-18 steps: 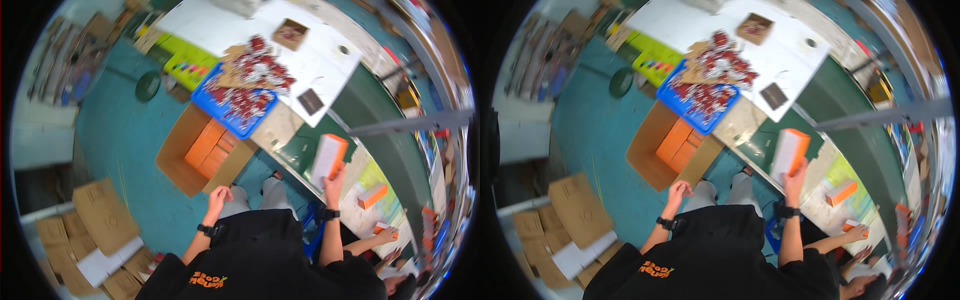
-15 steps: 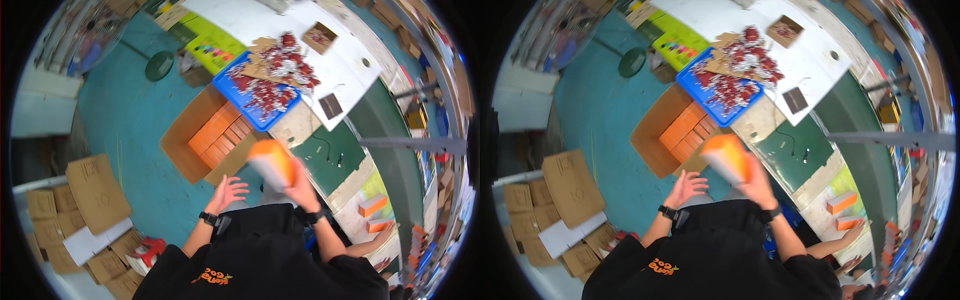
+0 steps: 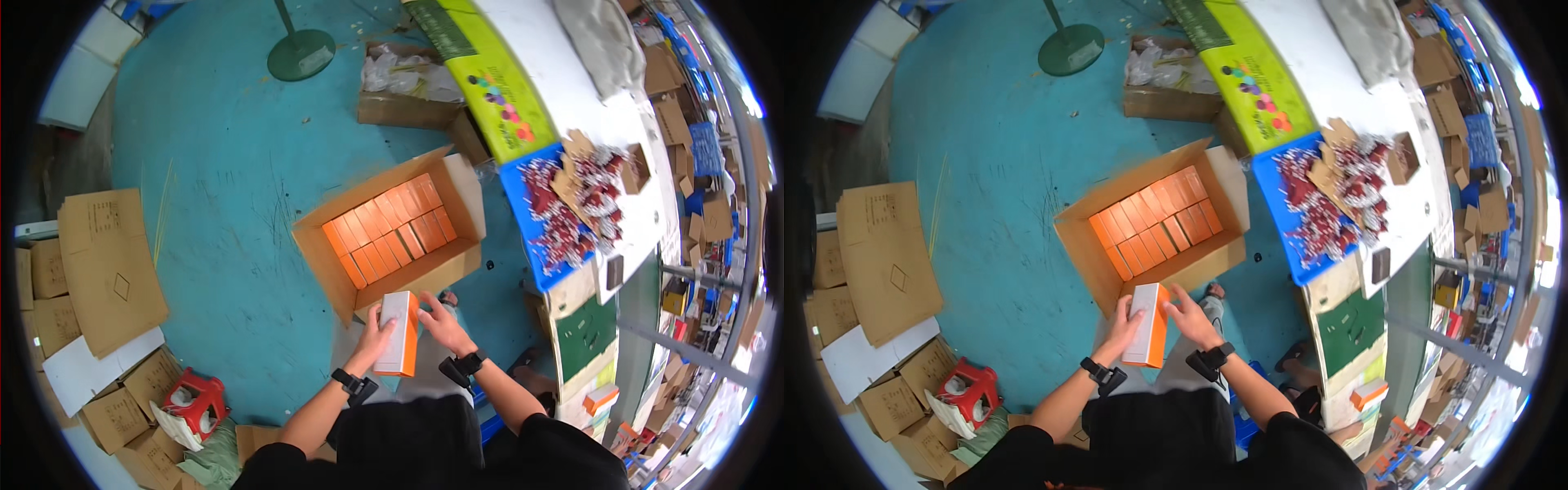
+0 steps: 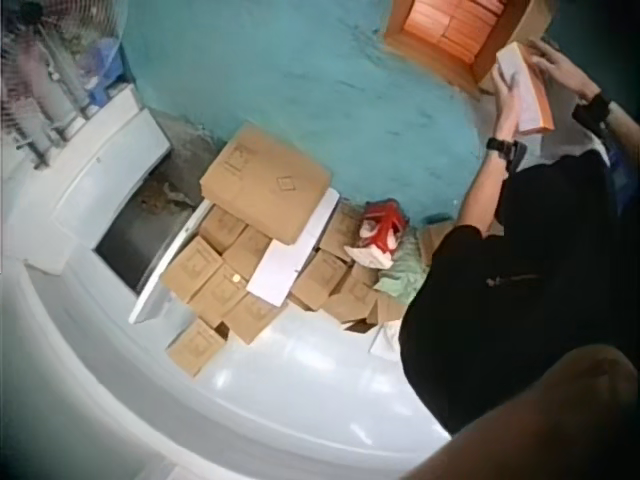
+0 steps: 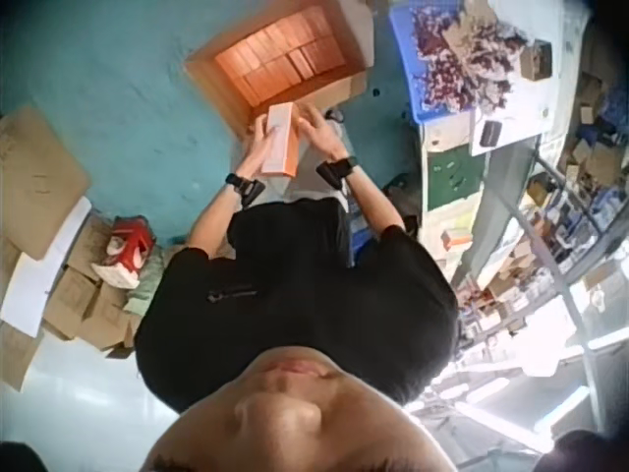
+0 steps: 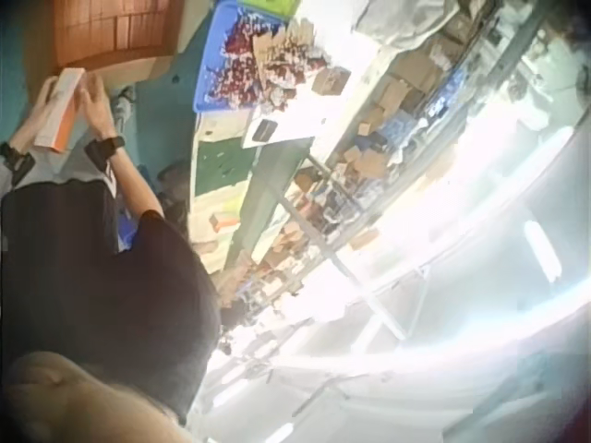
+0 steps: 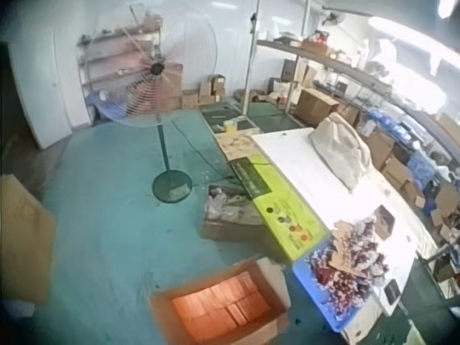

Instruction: Packing several orange product boxes into a large cardboard shipping carton in a factory setting.

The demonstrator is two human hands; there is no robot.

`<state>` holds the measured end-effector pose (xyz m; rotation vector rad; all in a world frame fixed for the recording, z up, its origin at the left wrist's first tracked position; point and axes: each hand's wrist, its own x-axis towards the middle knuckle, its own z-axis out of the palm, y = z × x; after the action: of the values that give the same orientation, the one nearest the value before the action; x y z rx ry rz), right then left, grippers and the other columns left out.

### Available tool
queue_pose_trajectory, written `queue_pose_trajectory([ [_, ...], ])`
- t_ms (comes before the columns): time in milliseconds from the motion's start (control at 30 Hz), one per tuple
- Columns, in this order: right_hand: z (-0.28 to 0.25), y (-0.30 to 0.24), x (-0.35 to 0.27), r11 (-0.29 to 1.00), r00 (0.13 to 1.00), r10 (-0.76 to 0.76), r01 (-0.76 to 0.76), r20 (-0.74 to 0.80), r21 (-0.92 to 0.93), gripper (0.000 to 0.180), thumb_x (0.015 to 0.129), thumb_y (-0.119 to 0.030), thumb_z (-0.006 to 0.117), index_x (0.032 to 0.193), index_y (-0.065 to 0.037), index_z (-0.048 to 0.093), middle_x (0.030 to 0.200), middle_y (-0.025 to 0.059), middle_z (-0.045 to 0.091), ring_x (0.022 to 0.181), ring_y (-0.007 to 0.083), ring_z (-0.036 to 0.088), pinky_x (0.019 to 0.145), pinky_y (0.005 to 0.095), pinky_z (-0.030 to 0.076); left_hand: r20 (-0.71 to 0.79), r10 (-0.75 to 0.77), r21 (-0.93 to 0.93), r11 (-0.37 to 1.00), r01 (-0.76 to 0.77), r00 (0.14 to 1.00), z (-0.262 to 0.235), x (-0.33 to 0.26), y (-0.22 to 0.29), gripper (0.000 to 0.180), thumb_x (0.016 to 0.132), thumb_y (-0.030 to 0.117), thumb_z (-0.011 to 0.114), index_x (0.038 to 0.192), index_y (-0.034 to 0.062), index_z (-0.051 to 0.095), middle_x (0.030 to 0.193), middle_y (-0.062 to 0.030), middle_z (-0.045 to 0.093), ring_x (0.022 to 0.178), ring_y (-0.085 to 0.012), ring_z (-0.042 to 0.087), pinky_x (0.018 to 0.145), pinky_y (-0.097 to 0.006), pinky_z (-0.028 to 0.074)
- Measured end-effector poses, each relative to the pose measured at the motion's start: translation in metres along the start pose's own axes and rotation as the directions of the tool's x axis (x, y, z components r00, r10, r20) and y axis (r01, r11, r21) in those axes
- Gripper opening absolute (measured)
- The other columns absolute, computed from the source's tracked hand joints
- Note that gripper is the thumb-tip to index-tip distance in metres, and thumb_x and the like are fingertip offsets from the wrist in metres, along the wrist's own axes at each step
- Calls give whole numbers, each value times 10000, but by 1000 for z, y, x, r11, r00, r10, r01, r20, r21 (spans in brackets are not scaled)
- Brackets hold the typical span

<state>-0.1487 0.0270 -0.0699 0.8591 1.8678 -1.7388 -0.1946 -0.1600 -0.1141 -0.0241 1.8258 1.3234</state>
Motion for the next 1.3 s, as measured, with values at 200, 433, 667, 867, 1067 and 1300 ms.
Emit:
queue_pose_trajectory([
  [200,-10,92,172,996,999,-2,-3,52,88,677,848,-266,614,1373,-23,261,1182,140,518,1101,201,485,922,307,401,-169,7,-94,995,-23,986,45,136,-38,529,889,117,474,1327,-24,214,1249,-289,415,1138,-402,466,938,-416,384],
  [433,-49,225,370,965,919,220,-254,327,65,745,802,-249,677,1387,-59,257,1129,96,551,1020,166,532,852,278,451,-228,1,-145,989,-35,974,101,307,-209,623,885,73,455,1402,6,113,1333,-230,364,1211,-359,407,999,-397,336],
  [667,-56,271,456,840,992,126,-103,7,-534,858,726,-164,723,1398,-40,204,1230,197,518,1130,275,512,951,336,401,229,-245,270,946,181,942,94,376,-279,472,860,119,501,1300,11,367,1170,-217,542,1055,-364,531,907,-414,422],
  [867,-84,335,512,954,990,141,-137,-4,-265,847,699,-136,720,1387,-29,238,1290,176,472,1176,262,475,980,331,374,349,-353,618,783,69,868,91,387,-300,413,872,203,515,1227,1,456,1104,-213,574,1032,-351,547,880,-407,436],
  [1067,-126,346,504,653,957,244,-280,154,704,508,825,-188,576,1273,-15,411,1149,113,559,1052,264,539,926,395,410,268,-287,531,841,108,920,94,407,-310,439,840,215,560,1214,6,462,1185,-201,513,1071,-348,520,891,-396,431],
  [1300,-179,311,434,635,946,321,-173,-53,753,516,860,-320,506,1256,3,428,1209,136,533,1092,292,517,969,411,372,26,-268,115,958,263,963,170,470,-327,419,805,204,590,1156,-5,499,1179,-184,509,1097,-357,483,907,-392,409],
])
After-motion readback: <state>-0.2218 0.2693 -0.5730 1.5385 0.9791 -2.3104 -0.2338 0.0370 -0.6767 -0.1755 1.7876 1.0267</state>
